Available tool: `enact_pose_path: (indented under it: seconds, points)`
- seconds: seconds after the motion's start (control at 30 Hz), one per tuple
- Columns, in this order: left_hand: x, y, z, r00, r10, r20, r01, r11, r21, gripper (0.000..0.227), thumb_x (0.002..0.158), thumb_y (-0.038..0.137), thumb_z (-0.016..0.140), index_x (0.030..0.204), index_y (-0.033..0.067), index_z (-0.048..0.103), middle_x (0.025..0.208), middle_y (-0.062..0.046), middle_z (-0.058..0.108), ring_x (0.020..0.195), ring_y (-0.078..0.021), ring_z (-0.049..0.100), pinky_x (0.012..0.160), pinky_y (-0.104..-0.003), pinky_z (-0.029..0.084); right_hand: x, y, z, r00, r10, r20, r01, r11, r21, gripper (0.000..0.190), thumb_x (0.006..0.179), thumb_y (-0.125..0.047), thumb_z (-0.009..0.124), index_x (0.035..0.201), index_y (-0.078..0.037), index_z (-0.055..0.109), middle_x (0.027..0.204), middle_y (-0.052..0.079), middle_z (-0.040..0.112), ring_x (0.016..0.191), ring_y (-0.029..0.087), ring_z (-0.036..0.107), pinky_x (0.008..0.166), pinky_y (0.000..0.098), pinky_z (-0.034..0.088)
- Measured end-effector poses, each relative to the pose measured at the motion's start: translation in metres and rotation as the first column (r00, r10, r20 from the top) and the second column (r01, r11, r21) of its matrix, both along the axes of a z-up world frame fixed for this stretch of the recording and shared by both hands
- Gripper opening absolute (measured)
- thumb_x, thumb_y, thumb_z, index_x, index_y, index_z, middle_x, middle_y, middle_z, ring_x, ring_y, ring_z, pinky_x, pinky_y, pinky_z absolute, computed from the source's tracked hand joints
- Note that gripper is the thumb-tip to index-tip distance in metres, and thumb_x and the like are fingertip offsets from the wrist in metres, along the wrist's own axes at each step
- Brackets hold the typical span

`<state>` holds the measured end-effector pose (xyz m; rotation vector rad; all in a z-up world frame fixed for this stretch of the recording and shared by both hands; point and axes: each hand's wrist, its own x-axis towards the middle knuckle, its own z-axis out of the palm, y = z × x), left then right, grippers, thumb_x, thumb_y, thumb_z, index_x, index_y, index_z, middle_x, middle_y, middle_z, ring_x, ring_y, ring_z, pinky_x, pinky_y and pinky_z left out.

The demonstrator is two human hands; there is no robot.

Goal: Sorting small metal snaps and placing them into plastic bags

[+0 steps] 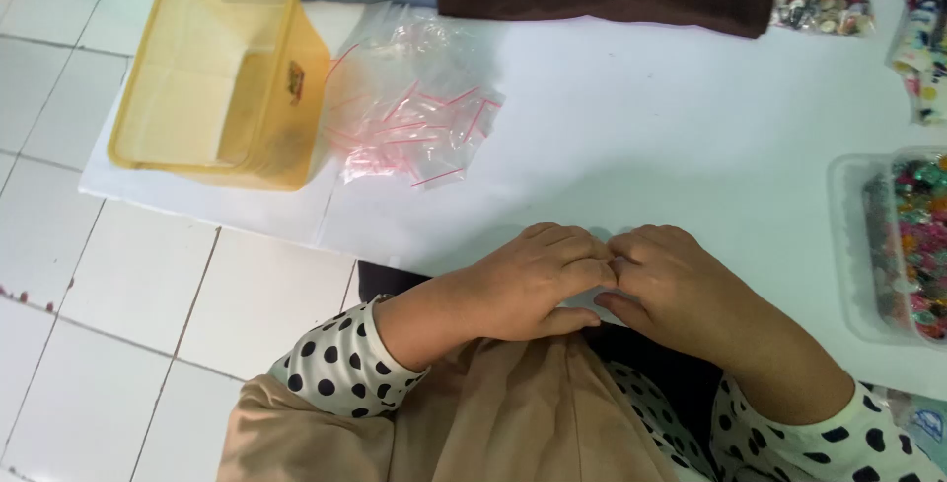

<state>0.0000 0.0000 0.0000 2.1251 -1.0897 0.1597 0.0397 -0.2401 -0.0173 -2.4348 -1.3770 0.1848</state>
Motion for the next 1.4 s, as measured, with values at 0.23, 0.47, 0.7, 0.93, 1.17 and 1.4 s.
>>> enact_pose_path:
  seconds: [0.23, 0.47, 0.7, 0.93, 1.17, 1.4]
  points:
    - [0.027, -0.06, 0.02, 0.984, -0.174, 0.045, 0.172, 0.984, 0.042, 0.031, 0.097, 0.024, 0.07, 0.119, 0.0038, 0.058, 0.118, -0.019, 0.06, 0.116, -0.0402, 0.061, 0.096, -0.054, 0.051, -0.021, -0.062, 0.036, 0.977, -0.21, 0.042, 0.209, 0.977, 0.027, 0.021, 0.092, -0.027, 0.072, 0.082, -0.008, 0.068, 0.111, 0.01, 0.068, 0.115, 0.033, 0.064, 0.1, 0.0508, 0.047]
    - [0.053, -0.154, -0.003, 0.939, -0.343, -0.036, 0.344, 0.921, 0.182, 0.058, 0.094, 0.034, 0.074, 0.145, 0.0219, 0.048, 0.15, -0.014, 0.053, 0.136, -0.0345, 0.053, 0.111, -0.05, 0.041, -0.069, -0.164, 0.029, 0.78, -0.624, 0.044, 0.521, 0.687, 0.507, 0.017, 0.091, -0.01, 0.072, 0.107, -0.004, 0.072, 0.117, 0.016, 0.071, 0.107, 0.032, 0.067, 0.098, 0.0449, 0.051]
    - [0.044, -0.253, -0.025, 0.896, -0.284, 0.342, 0.256, 0.958, 0.127, 0.066, 0.083, 0.047, 0.094, 0.136, 0.0277, 0.059, 0.148, -0.004, 0.056, 0.148, -0.0321, 0.051, 0.12, -0.048, 0.044, -0.034, -0.237, 0.06, 0.63, -0.767, 0.123, 0.655, 0.61, 0.447, 0.017, 0.104, 0.006, 0.07, 0.12, 0.006, 0.074, 0.121, 0.021, 0.073, 0.115, 0.032, 0.066, 0.106, 0.0427, 0.048]
    - [0.048, -0.247, -0.047, 0.813, -0.326, 0.483, 0.214, 0.938, 0.273, 0.072, 0.09, 0.062, 0.084, 0.145, 0.0212, 0.058, 0.158, -0.008, 0.048, 0.152, -0.0311, 0.041, 0.128, -0.05, 0.031, 0.061, -0.244, 0.043, 0.75, -0.62, 0.23, 0.589, 0.785, 0.193, 0.039, 0.094, -0.017, 0.077, 0.131, -0.006, 0.072, 0.129, 0.015, 0.064, 0.123, 0.038, 0.055, 0.108, 0.0476, 0.046]
    - [0.054, -0.248, -0.049, 0.805, -0.338, 0.488, 0.203, 0.929, 0.308, 0.082, 0.086, 0.066, 0.085, 0.148, 0.0206, 0.057, 0.16, -0.003, 0.047, 0.153, -0.0263, 0.039, 0.127, -0.054, 0.03, 0.09, -0.235, 0.027, 0.748, -0.582, 0.319, 0.637, 0.764, -0.101, 0.035, 0.095, -0.042, 0.067, 0.121, -0.021, 0.075, 0.11, 0.009, 0.068, 0.103, 0.038, 0.062, 0.089, 0.0483, 0.052]
    - [0.057, -0.247, -0.048, 0.809, -0.348, 0.474, 0.186, 0.916, 0.357, 0.089, 0.087, 0.076, 0.079, 0.153, 0.0236, 0.051, 0.162, 0.001, 0.044, 0.153, -0.0227, 0.039, 0.126, -0.051, 0.033, 0.049, -0.249, 0.035, 0.814, -0.549, 0.189, 0.56, 0.828, -0.011, 0.028, 0.092, -0.026, 0.069, 0.113, -0.007, 0.074, 0.116, 0.012, 0.069, 0.102, 0.031, 0.063, 0.095, 0.0438, 0.049]
